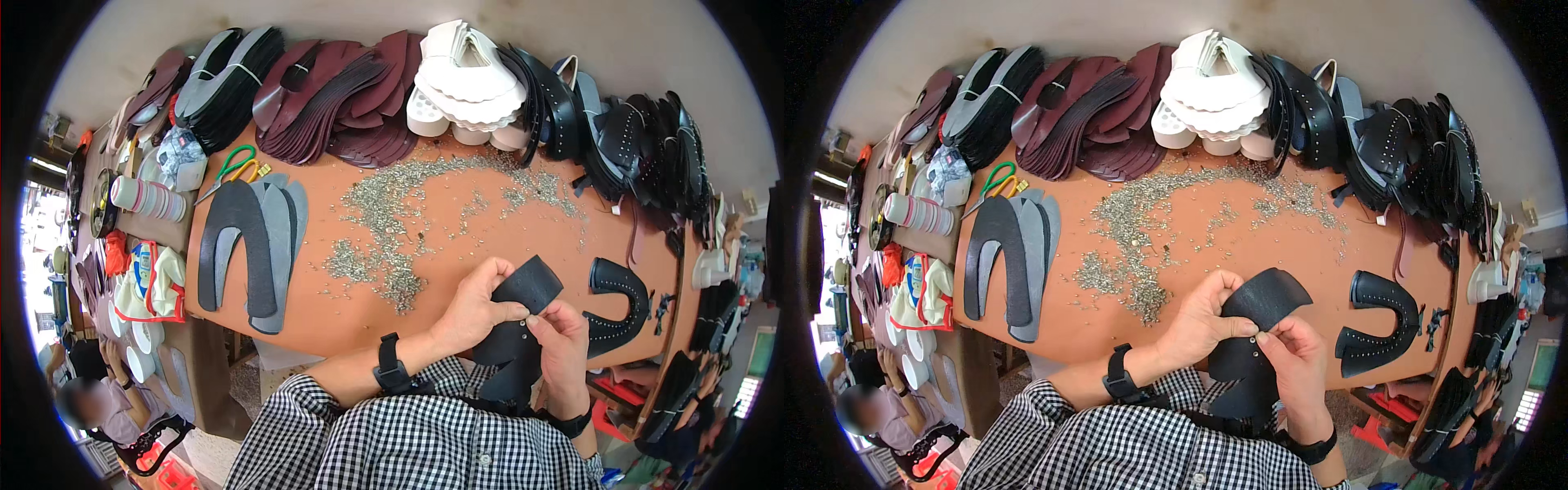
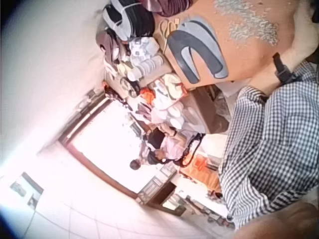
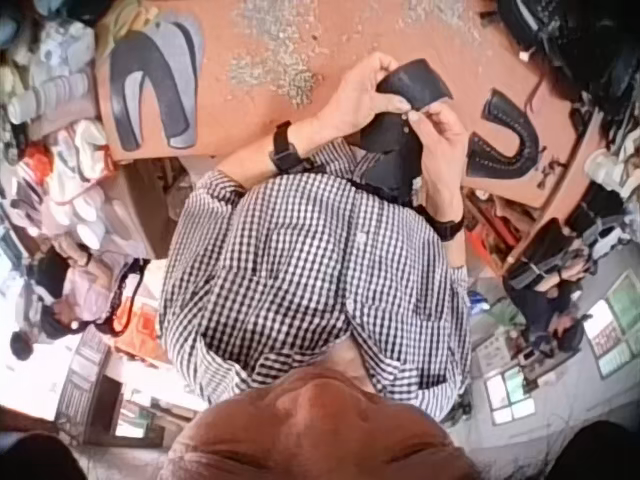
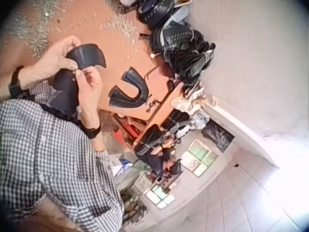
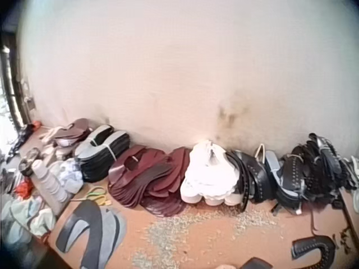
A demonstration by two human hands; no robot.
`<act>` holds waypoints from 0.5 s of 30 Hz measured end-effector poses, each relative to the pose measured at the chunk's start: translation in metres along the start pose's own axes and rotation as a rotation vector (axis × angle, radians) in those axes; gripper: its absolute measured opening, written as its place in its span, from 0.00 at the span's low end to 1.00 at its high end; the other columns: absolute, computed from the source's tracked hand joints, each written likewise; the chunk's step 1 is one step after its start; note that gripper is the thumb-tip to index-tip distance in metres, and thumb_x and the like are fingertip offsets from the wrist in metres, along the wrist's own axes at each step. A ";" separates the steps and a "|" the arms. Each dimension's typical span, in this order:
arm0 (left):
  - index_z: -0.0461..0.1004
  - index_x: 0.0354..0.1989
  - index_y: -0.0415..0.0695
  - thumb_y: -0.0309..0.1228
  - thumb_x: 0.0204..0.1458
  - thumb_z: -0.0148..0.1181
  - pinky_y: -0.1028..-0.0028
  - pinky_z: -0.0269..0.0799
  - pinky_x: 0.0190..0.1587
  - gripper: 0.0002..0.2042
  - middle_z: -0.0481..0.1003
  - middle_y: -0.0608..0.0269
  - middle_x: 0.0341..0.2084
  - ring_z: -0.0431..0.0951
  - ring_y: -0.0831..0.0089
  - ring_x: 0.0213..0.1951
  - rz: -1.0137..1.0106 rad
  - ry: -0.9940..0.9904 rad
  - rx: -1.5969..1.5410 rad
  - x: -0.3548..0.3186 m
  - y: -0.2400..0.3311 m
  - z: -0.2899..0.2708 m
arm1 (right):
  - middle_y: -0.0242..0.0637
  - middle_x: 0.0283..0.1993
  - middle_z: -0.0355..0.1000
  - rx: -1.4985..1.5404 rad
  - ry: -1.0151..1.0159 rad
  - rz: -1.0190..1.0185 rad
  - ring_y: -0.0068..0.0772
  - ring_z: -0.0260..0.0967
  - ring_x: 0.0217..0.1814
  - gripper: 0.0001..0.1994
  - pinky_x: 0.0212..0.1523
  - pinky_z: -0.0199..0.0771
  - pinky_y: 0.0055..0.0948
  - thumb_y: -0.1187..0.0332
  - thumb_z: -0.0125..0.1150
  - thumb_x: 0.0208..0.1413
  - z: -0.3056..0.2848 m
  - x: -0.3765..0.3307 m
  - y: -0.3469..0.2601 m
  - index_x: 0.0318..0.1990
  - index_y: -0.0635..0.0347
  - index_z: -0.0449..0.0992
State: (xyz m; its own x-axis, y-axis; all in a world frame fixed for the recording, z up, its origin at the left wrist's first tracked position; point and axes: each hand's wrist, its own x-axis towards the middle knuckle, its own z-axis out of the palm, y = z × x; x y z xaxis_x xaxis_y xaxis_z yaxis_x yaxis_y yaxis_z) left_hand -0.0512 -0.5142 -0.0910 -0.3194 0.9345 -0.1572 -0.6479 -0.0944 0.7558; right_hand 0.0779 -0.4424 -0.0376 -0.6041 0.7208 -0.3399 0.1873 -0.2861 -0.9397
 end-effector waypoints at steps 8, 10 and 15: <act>0.58 0.34 0.42 0.14 0.41 0.58 0.80 0.70 0.38 0.16 0.68 0.66 0.30 0.71 0.80 0.35 0.047 -0.006 -0.101 0.004 -0.013 -0.009 | 0.24 0.23 0.66 -0.065 -0.046 -0.002 0.11 0.60 0.24 0.03 0.27 0.60 0.12 0.80 0.56 0.48 -0.002 0.008 0.006 0.27 0.63 0.69; 0.58 0.33 0.42 0.14 0.41 0.59 0.81 0.69 0.37 0.16 0.67 0.67 0.30 0.69 0.81 0.34 0.072 0.041 -0.005 0.004 -0.012 -0.009 | 0.25 0.23 0.67 0.062 -0.037 0.047 0.11 0.61 0.25 0.04 0.27 0.60 0.12 0.80 0.57 0.48 0.001 0.011 0.007 0.27 0.63 0.68; 0.60 0.33 0.42 0.17 0.41 0.60 0.80 0.66 0.37 0.15 0.67 0.67 0.31 0.67 0.82 0.36 0.085 0.030 0.255 0.004 -0.012 -0.014 | 0.30 0.33 0.69 0.089 -0.107 0.061 0.14 0.64 0.30 0.07 0.30 0.62 0.13 0.79 0.56 0.47 0.006 0.012 0.005 0.35 0.63 0.69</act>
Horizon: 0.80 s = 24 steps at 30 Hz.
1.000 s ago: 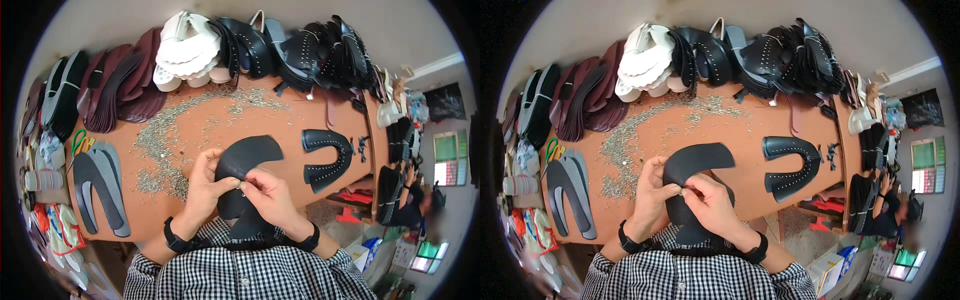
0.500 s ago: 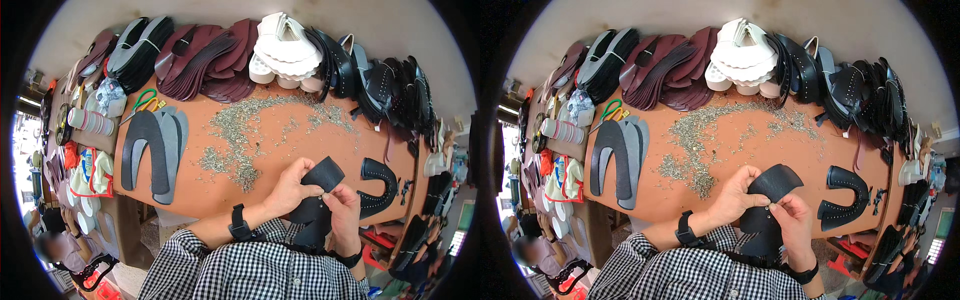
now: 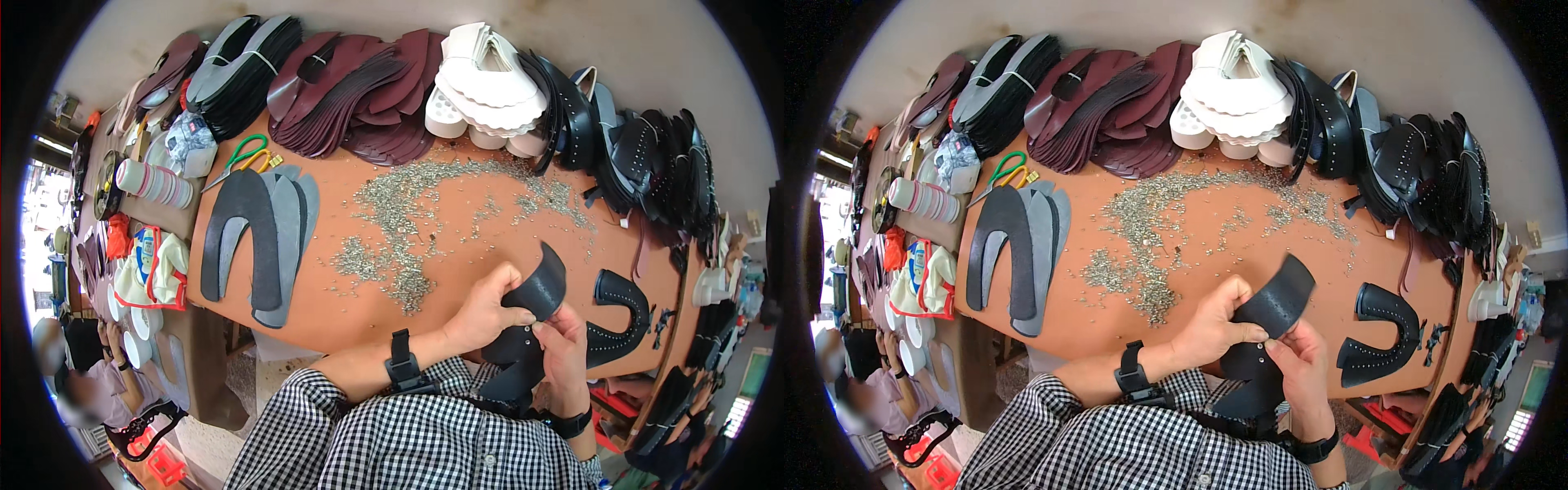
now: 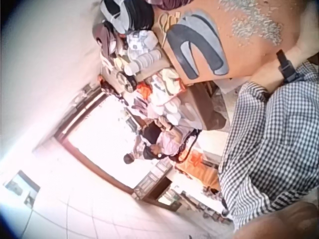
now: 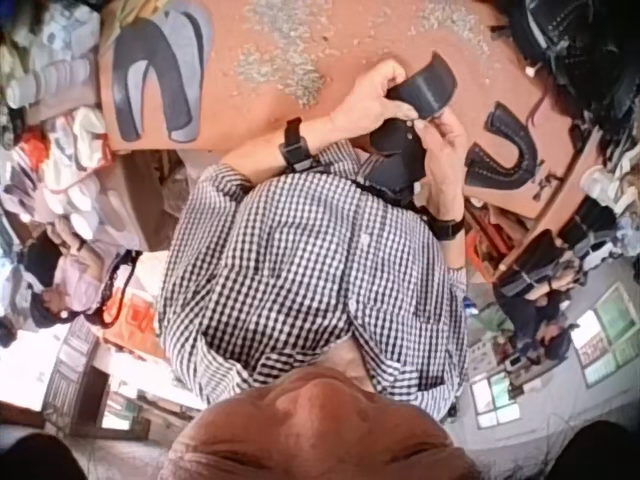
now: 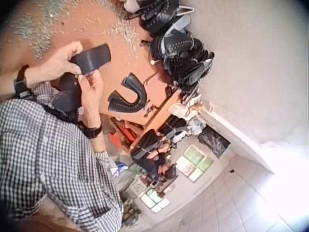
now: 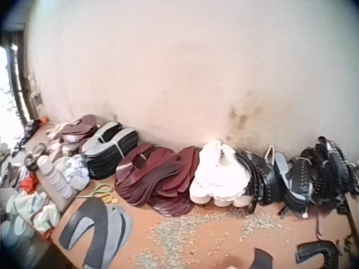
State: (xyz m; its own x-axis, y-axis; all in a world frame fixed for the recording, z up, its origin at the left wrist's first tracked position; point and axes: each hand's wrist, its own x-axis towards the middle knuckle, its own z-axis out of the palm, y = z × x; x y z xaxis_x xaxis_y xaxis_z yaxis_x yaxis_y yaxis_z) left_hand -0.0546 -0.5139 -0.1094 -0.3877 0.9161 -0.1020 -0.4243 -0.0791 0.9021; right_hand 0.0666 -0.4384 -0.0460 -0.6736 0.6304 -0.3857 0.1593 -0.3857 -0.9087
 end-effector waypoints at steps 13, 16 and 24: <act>0.72 0.31 0.41 0.26 0.45 0.56 0.69 0.68 0.36 0.05 0.73 0.55 0.28 0.73 0.62 0.33 0.084 0.548 0.908 0.008 -0.002 -0.147 | 0.37 0.40 0.72 0.137 0.042 0.002 0.25 0.70 0.40 0.12 0.42 0.70 0.25 0.79 0.50 0.50 -0.008 0.018 0.008 0.43 0.66 0.70; 0.72 0.29 0.41 0.25 0.41 0.58 0.67 0.68 0.34 0.06 0.71 0.57 0.27 0.72 0.61 0.33 0.155 0.626 1.161 0.003 0.003 -0.172 | 0.38 0.42 0.71 0.151 0.048 -0.017 0.27 0.69 0.42 0.13 0.44 0.69 0.26 0.79 0.49 0.50 -0.018 0.018 0.011 0.45 0.67 0.69; 0.72 0.28 0.46 0.22 0.37 0.51 0.65 0.63 0.37 0.08 0.68 0.61 0.28 0.68 0.61 0.36 0.202 0.372 1.553 -0.015 -0.019 -0.159 | 0.37 0.40 0.72 0.189 0.079 -0.078 0.24 0.70 0.39 0.12 0.41 0.69 0.23 0.80 0.48 0.51 -0.010 0.018 0.008 0.44 0.67 0.69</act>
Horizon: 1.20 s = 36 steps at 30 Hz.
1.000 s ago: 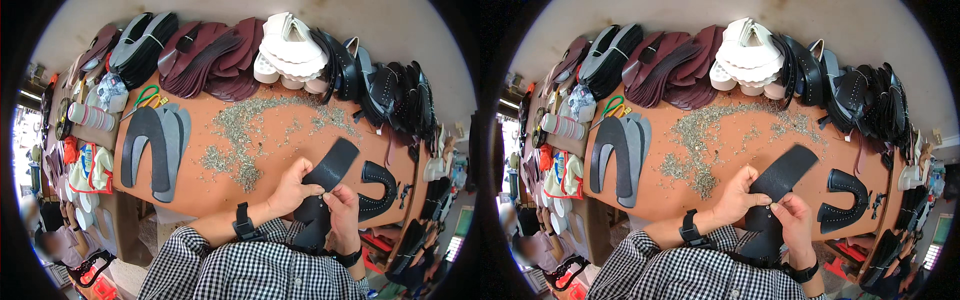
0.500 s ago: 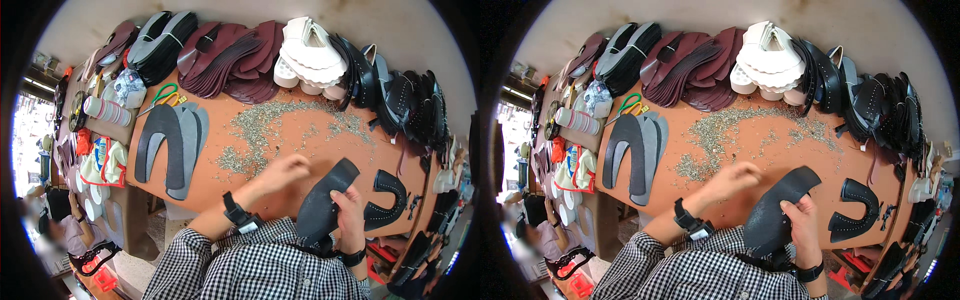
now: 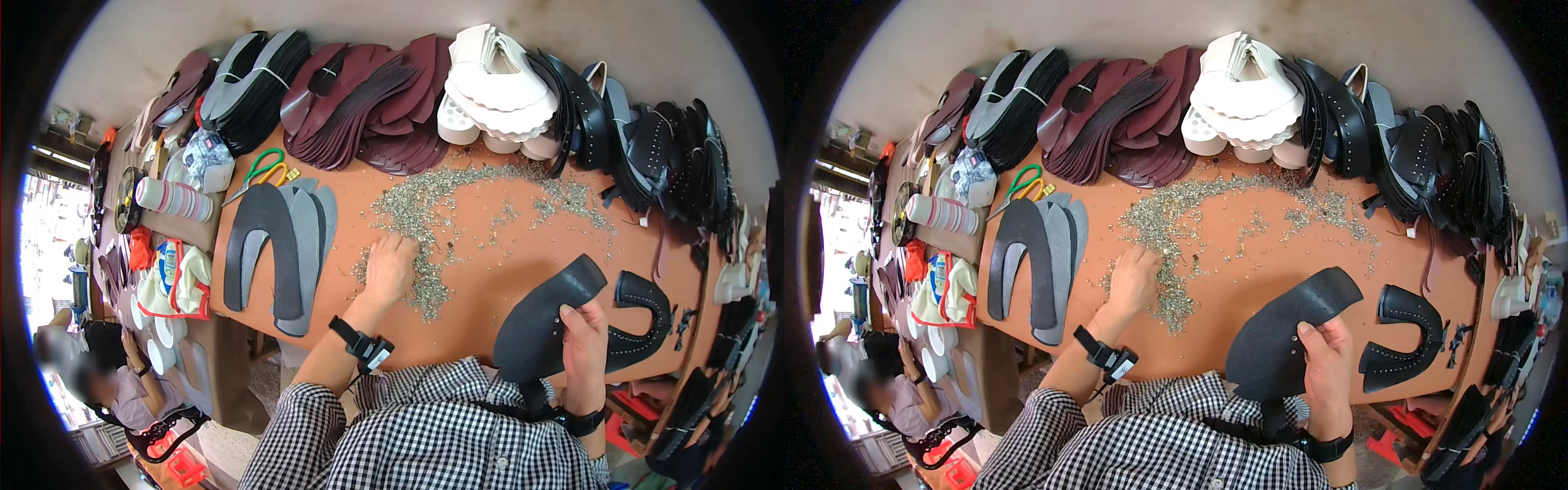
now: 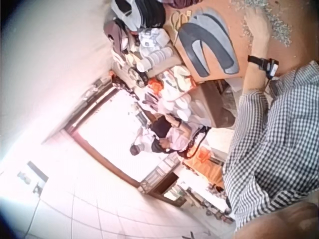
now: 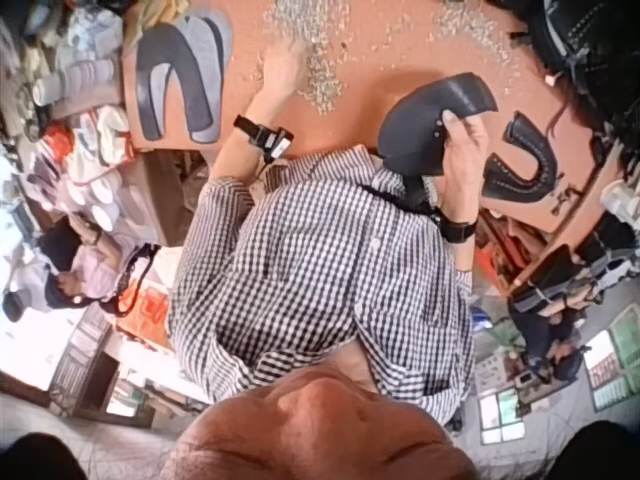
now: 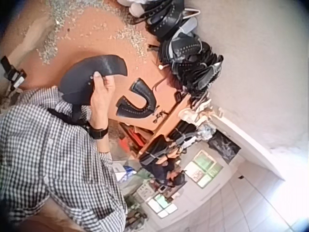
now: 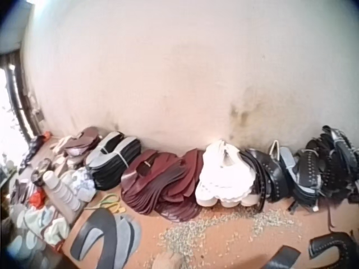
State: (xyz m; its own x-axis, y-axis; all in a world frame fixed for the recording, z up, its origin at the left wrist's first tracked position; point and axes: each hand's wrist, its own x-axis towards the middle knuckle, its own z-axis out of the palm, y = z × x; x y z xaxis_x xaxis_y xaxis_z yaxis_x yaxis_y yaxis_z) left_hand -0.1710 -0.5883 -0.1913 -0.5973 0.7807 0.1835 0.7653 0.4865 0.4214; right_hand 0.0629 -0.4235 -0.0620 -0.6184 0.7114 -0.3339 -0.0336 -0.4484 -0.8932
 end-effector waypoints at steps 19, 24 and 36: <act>0.75 0.26 0.45 0.28 0.42 0.56 0.66 0.62 0.41 0.04 0.72 0.63 0.27 0.70 0.63 0.35 -0.239 -0.023 -0.262 0.008 -0.014 -0.028 | 0.39 0.41 0.71 -0.034 -0.023 0.000 0.25 0.69 0.41 0.14 0.42 0.69 0.23 0.82 0.46 0.50 -0.010 -0.001 0.010 0.46 0.67 0.68; 0.73 0.25 0.44 0.28 0.41 0.55 0.65 0.62 0.41 0.03 0.71 0.60 0.27 0.69 0.61 0.37 -0.101 -0.010 0.061 0.010 -0.013 -0.013 | 0.38 0.42 0.71 -0.015 0.003 0.032 0.26 0.69 0.42 0.14 0.43 0.69 0.24 0.82 0.46 0.50 0.000 -0.003 0.003 0.46 0.67 0.67; 0.71 0.25 0.37 0.19 0.41 0.59 0.78 0.67 0.24 0.04 0.74 0.61 0.22 0.73 0.76 0.23 -0.069 -0.087 -0.846 0.017 0.104 -0.075 | 0.29 0.30 0.68 -0.021 -0.053 0.071 0.16 0.65 0.30 0.05 0.32 0.67 0.16 0.80 0.53 0.50 0.009 0.001 0.009 0.35 0.64 0.69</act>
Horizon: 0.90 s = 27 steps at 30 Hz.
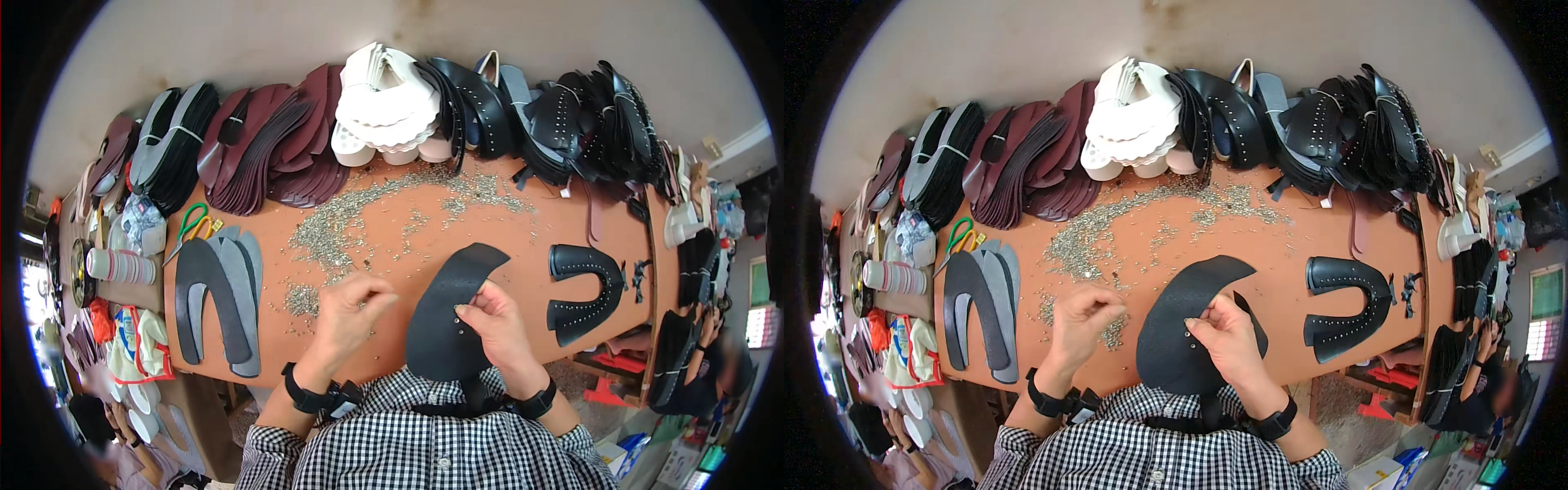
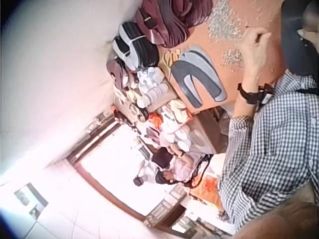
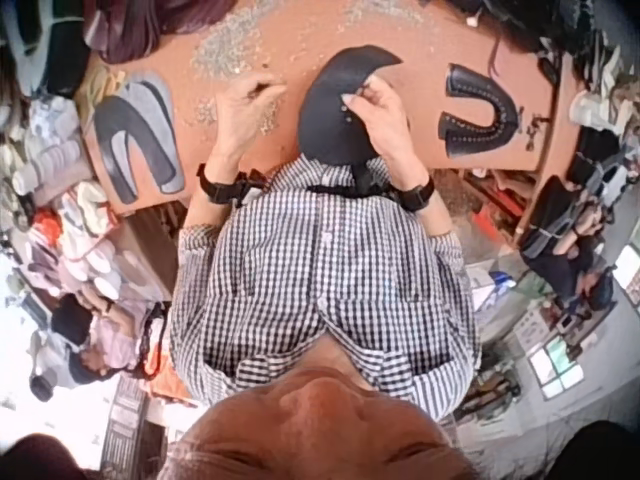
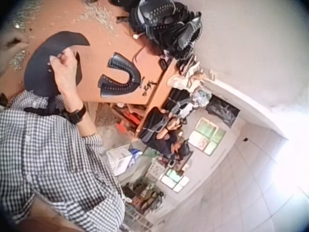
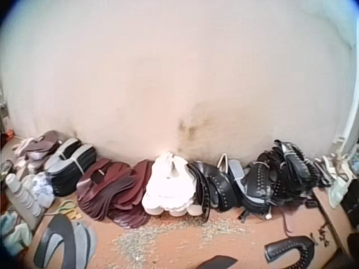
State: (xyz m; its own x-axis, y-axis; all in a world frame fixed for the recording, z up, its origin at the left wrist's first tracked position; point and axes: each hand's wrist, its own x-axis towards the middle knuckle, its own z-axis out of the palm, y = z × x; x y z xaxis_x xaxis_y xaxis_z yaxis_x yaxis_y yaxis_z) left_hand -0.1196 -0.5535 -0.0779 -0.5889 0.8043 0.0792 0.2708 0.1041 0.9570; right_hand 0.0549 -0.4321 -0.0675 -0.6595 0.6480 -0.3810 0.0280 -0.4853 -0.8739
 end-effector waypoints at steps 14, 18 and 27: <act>0.68 0.26 0.40 0.19 0.33 0.62 0.69 0.65 0.31 0.11 0.68 0.60 0.26 0.68 0.63 0.29 0.566 -0.043 0.234 -0.002 0.024 0.055 | 0.23 0.26 0.64 -0.085 -0.053 -0.036 0.09 0.60 0.26 0.04 0.25 0.60 0.11 0.80 0.54 0.48 0.002 -0.012 -0.002 0.32 0.62 0.68; 0.69 0.26 0.40 0.21 0.32 0.63 0.69 0.64 0.33 0.11 0.69 0.61 0.27 0.68 0.64 0.31 0.560 -0.031 0.217 0.000 0.020 0.056 | 0.24 0.25 0.65 -0.117 -0.063 -0.046 0.10 0.61 0.26 0.03 0.25 0.61 0.12 0.79 0.55 0.48 0.003 -0.014 -0.002 0.30 0.64 0.68; 0.70 0.25 0.40 0.22 0.32 0.64 0.73 0.65 0.27 0.10 0.69 0.61 0.28 0.69 0.67 0.27 0.642 -0.064 0.133 0.001 0.020 0.047 | 0.27 0.21 0.67 -0.383 -0.083 -0.050 0.11 0.63 0.24 0.06 0.25 0.64 0.14 0.77 0.59 0.46 0.004 -0.022 -0.011 0.27 0.65 0.67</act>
State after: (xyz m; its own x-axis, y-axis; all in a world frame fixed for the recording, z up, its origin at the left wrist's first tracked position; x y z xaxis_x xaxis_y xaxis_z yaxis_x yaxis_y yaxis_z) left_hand -0.0787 -0.5233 -0.0723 -0.2335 0.7632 0.6025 0.6473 -0.3404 0.6820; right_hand 0.0659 -0.4437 -0.0486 -0.7252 0.6079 -0.3234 0.2626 -0.1901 -0.9460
